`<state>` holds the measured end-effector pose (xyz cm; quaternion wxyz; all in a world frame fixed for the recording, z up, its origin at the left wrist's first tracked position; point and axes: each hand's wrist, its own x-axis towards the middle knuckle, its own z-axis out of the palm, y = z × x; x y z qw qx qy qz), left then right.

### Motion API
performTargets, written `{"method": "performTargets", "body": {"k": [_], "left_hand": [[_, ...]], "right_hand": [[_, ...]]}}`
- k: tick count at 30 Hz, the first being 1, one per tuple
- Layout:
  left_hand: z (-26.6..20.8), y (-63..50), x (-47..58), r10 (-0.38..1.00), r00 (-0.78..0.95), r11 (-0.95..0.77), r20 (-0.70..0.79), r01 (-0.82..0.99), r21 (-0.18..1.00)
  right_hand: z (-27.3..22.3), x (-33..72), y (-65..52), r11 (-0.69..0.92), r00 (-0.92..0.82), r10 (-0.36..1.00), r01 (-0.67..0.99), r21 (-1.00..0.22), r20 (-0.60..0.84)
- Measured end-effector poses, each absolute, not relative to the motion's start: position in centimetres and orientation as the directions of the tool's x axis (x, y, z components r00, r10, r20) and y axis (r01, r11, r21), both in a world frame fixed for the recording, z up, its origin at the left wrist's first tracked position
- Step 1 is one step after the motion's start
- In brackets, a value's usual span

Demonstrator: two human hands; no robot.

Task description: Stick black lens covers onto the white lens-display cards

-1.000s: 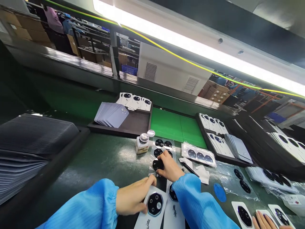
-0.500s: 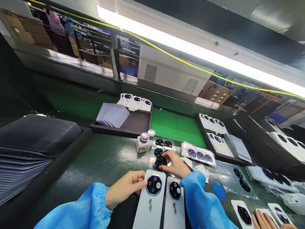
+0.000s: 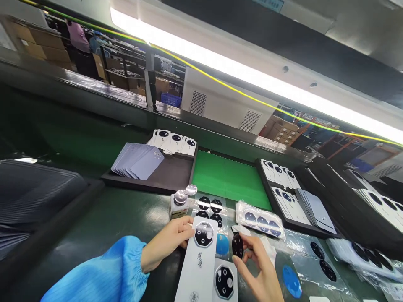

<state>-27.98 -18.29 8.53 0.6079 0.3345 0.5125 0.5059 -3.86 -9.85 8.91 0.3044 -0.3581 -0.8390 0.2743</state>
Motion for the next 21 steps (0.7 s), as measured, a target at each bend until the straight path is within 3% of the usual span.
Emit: {"method": "performTargets", "body": {"k": [8,15,21], "left_hand": [[8.0,-17.5,-28.1,0.958,-0.041,0.259,-0.284,-0.306,0.916],[7.5,-17.1,-28.3,0.957,-0.033,0.265,-0.287,-0.296,0.918],[7.0,-17.0,-28.5,0.959,-0.039,0.26,-0.28,-0.271,0.927]], "right_hand": [[5.4,-5.2,-11.2,0.381,-0.34,0.898,0.285,-0.88,0.279],[4.8,-5.0,-10.9,0.276,-0.302,0.932,0.231,-0.933,0.201],[4.3,-4.7,-10.8,0.318,-0.344,0.915,0.3,-0.9,0.209]]}}
